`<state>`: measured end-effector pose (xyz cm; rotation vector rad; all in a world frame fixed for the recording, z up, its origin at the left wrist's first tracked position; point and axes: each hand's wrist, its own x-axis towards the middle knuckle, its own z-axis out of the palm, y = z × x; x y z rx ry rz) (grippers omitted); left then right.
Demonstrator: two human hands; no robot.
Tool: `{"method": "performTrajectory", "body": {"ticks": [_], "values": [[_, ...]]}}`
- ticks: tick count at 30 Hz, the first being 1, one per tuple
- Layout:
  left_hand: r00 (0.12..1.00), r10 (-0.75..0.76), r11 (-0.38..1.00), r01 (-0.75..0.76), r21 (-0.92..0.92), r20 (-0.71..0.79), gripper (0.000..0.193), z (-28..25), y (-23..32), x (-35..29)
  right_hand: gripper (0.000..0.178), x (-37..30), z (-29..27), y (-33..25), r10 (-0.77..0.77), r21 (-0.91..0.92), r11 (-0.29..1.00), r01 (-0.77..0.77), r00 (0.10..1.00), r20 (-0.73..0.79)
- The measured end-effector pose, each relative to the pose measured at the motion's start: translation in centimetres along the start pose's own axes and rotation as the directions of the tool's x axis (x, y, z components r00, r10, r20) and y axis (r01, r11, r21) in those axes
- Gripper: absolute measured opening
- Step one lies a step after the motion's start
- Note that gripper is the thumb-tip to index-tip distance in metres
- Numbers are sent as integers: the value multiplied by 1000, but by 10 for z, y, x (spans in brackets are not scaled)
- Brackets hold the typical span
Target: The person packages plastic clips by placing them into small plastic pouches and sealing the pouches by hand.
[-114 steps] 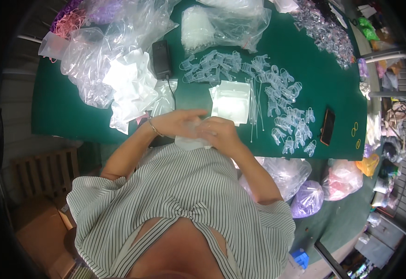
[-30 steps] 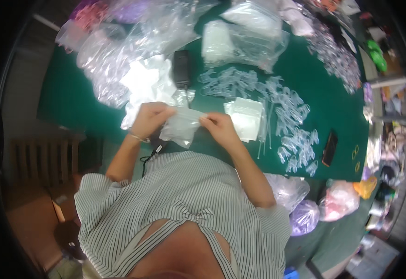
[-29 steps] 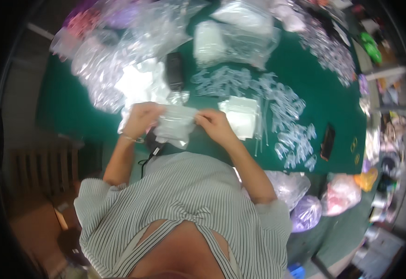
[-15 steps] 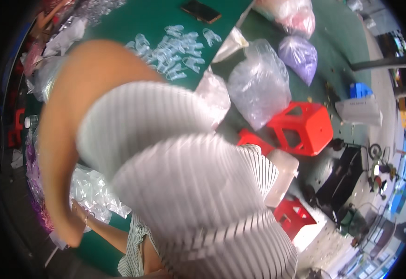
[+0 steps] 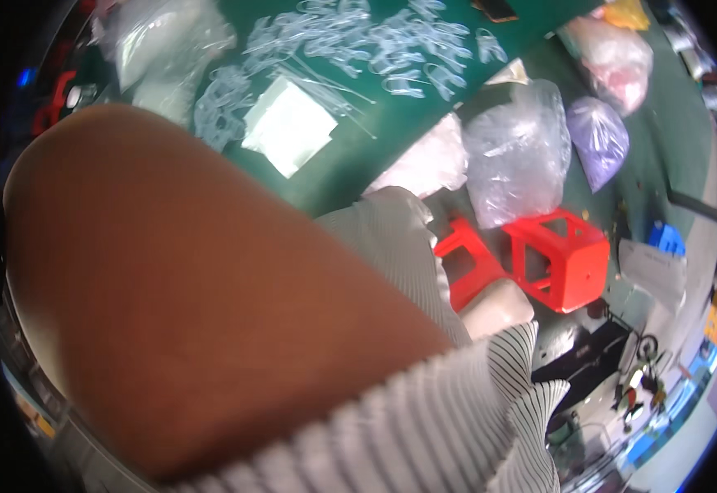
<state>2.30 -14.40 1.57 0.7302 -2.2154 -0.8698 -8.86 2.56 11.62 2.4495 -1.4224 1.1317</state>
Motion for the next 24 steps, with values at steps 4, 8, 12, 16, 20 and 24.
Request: {"method": "performTrajectory", "body": {"ticks": [4,8,12,16,20,24], "values": [[996,74,997,-75,-31,-43,15,19,19,-18,11,-11,0,-8,77,20,997,-77,996,-34],[977,193,977,-200,-67,-94,15,44,41,-12,9,-24,-14,-6,146,-5,989,-147,986,-78],[935,290,957,-289,35,-205,16,30,51,-25,7,-28,-17,-7,110,61,993,-103,985,-136],[931,314,949,-312,43,-186,13,60,85,-33,6,-40,-33,13,141,77,989,-130,978,-155],[992,-54,964,23,-266,-110,20,55,66,-61,7,-57,-42,37,342,-84,940,-332,922,184],[991,84,987,-69,-144,102,17,83,88,-61,30,-214,-47,76,803,-543,524,-656,594,58]]}}
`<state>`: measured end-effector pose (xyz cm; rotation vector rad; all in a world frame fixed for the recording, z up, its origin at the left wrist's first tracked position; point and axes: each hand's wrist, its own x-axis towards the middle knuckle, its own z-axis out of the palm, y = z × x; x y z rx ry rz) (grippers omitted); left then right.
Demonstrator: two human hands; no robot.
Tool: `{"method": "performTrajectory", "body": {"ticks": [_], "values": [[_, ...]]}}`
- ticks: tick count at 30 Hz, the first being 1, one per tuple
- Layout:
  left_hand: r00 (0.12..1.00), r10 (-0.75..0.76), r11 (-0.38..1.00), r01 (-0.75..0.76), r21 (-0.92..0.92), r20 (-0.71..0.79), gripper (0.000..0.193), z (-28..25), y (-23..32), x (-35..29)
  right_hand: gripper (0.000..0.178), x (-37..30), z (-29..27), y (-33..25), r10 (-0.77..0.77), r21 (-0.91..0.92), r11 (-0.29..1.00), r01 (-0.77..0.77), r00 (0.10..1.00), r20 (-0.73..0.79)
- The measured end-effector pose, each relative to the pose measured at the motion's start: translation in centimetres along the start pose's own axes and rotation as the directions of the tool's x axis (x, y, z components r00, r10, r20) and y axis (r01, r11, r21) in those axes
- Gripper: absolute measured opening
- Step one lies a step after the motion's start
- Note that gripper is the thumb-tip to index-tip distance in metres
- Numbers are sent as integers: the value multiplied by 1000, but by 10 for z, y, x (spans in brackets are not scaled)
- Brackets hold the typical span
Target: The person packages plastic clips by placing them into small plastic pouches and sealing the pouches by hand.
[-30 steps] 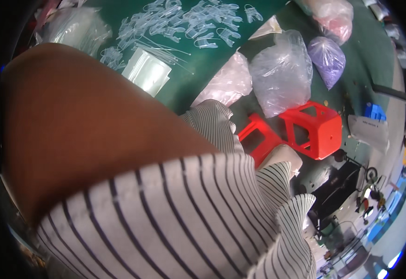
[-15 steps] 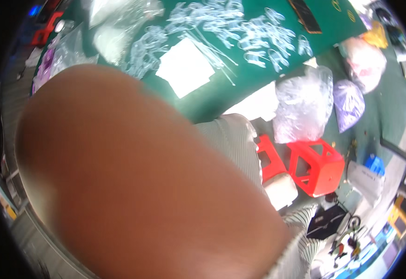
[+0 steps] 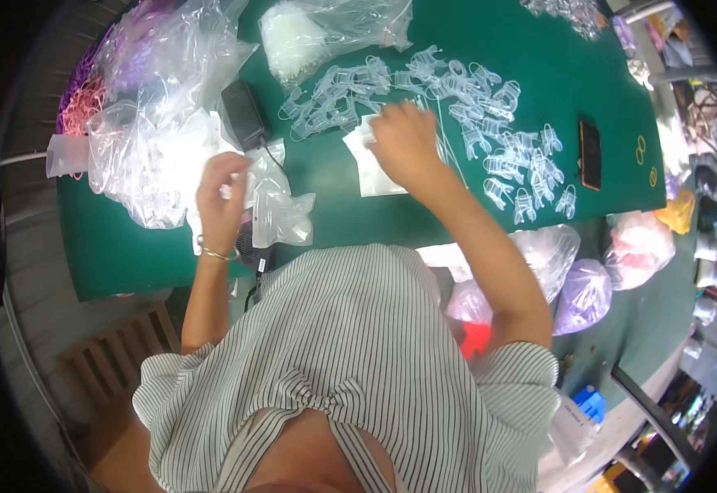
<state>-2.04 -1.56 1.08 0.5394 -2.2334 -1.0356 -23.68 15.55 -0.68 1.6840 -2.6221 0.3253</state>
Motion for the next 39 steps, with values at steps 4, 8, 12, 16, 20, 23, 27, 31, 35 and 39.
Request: {"method": "performTrajectory", "body": {"ticks": [4,8,12,16,20,23,27,31,35,39], "values": [[972,22,990,11,-141,232,17,41,17,-8,37,-53,61,19,81,-16,996,-84,984,-159],[947,114,971,-42,-235,301,16,92,6,-15,30,-65,77,19,31,68,998,-11,955,-294],[918,-298,886,368,-282,263,14,134,-5,-26,29,-70,69,16,133,325,946,1,912,-388],[823,-390,631,566,-531,413,19,151,-6,-27,31,-73,44,-1,130,493,868,58,932,-340],[835,-241,822,447,-353,495,26,133,0,-20,23,-67,19,20,284,653,754,-69,931,-230],[790,-98,878,355,-321,605,26,115,14,-6,20,-71,12,47,87,891,166,-423,906,415],[744,65,959,139,-249,665,23,106,16,5,13,-77,-14,45,-15,875,36,-484,875,484],[857,99,986,-15,-168,505,21,109,21,3,8,-84,-4,45,16,853,27,-522,853,522],[970,41,997,-23,-78,241,22,97,41,-3,8,-81,4,28,166,923,222,-316,944,284],[877,-142,932,274,-236,460,20,105,31,-17,13,-69,-3,-15,186,897,315,-310,947,263]]}}
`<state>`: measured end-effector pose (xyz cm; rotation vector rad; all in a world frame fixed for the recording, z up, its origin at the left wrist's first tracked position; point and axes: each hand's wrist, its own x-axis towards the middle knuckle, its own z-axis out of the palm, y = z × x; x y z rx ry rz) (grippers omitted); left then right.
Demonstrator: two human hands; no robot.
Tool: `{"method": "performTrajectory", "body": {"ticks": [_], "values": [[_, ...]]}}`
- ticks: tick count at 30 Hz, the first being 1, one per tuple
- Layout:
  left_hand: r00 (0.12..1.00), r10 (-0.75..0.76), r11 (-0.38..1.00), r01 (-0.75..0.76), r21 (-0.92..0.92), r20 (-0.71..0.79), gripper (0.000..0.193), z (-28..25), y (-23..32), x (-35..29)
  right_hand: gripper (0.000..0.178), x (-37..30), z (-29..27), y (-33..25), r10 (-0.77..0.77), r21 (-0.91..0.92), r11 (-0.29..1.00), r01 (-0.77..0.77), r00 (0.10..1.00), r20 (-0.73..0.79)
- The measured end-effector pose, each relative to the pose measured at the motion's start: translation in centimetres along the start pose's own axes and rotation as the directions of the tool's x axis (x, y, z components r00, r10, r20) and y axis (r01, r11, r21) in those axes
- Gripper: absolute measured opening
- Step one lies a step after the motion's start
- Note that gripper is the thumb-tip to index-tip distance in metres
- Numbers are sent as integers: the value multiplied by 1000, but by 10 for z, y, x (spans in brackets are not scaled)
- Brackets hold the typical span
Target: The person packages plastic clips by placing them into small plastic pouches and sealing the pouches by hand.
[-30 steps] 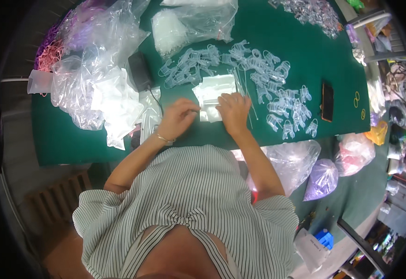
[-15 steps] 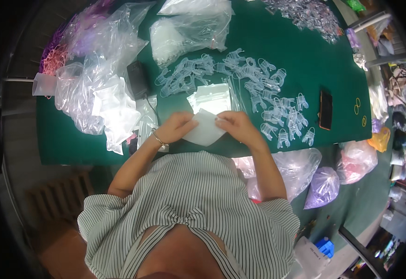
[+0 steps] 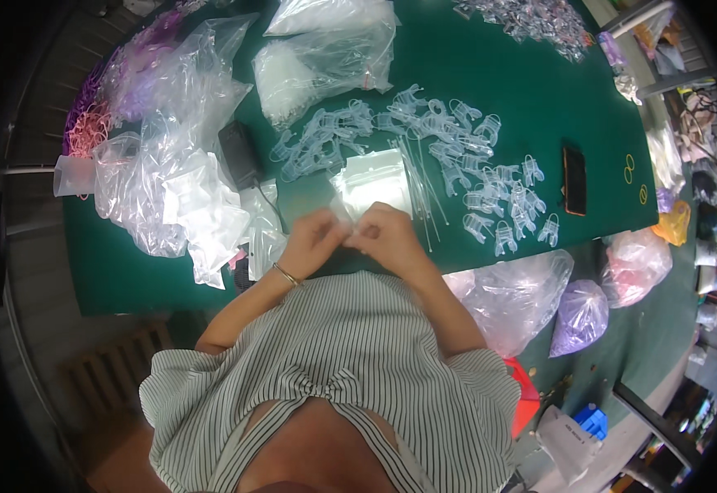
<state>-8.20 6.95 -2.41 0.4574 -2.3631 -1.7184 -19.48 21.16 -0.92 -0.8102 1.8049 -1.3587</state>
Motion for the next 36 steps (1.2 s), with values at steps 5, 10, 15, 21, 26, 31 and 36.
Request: {"method": "performTrajectory", "body": {"ticks": [5,10,15,21,26,31,36], "values": [[996,-49,971,64,-229,73,19,-6,-6,-4,13,0,11,20,0,290,957,8,1000,-26],[984,151,979,-136,153,-90,10,6,-8,-15,7,2,26,13,-441,-536,801,267,869,-226],[983,-174,972,162,173,58,25,-7,-1,-16,7,18,24,0,-315,-394,904,165,880,-355],[910,387,869,-306,388,-149,91,-26,4,2,9,28,42,-15,-171,-105,983,150,957,-236],[902,406,812,-282,511,-149,79,-31,-11,1,6,45,35,-3,-142,-149,982,116,975,-173],[961,104,968,-39,248,-257,64,-32,-11,-11,8,58,32,18,42,54,998,-42,999,-4],[922,90,992,-50,116,-376,59,-51,-29,-19,23,95,36,14,-269,-377,902,207,956,-118]]}}
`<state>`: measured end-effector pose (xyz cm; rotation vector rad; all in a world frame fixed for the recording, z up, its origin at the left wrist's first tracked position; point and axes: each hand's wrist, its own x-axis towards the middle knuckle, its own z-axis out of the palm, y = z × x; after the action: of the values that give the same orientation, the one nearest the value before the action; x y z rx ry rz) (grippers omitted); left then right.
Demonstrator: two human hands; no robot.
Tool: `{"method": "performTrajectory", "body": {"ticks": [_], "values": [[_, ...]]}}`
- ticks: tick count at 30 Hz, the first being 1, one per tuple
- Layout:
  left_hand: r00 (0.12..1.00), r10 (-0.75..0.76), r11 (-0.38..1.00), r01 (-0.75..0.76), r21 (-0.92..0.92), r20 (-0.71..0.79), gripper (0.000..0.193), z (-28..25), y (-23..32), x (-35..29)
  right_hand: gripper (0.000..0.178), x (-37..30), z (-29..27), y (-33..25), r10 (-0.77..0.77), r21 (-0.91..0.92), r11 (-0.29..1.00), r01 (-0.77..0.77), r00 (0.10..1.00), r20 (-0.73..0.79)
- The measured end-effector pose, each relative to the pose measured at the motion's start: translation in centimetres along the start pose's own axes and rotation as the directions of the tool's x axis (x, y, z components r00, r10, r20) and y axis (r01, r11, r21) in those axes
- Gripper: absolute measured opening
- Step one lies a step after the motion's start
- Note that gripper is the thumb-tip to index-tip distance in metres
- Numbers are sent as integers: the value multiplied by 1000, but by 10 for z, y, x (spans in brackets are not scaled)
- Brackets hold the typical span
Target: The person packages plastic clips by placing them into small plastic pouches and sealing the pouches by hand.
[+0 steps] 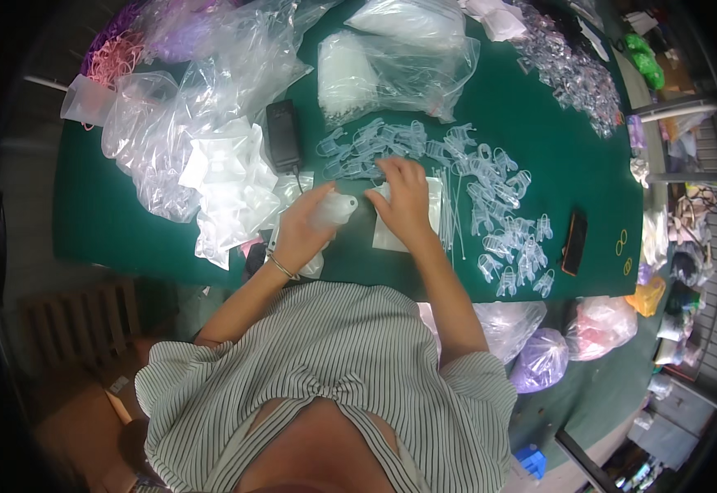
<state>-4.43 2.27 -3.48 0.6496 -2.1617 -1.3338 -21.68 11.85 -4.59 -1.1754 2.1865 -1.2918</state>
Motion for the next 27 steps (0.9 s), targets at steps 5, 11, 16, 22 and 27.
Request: {"method": "performTrajectory", "body": {"ticks": [5,11,16,22,27], "values": [[1000,-11,1000,11,-2,-12,63,-6,0,2,49,31,13,14,-384,-512,770,381,917,105],[1000,3,999,-3,-38,8,67,-13,-4,7,44,17,-16,-3,-308,-282,914,293,951,-11],[997,38,995,-45,92,74,73,-5,4,10,40,-7,-54,-54,-360,-173,910,377,925,124],[967,174,953,-212,214,183,75,14,14,8,36,-18,-58,-66,-436,-247,824,510,849,298],[948,140,975,-183,129,285,79,16,22,8,38,-24,-57,-61,-449,-201,817,540,815,367]]}}
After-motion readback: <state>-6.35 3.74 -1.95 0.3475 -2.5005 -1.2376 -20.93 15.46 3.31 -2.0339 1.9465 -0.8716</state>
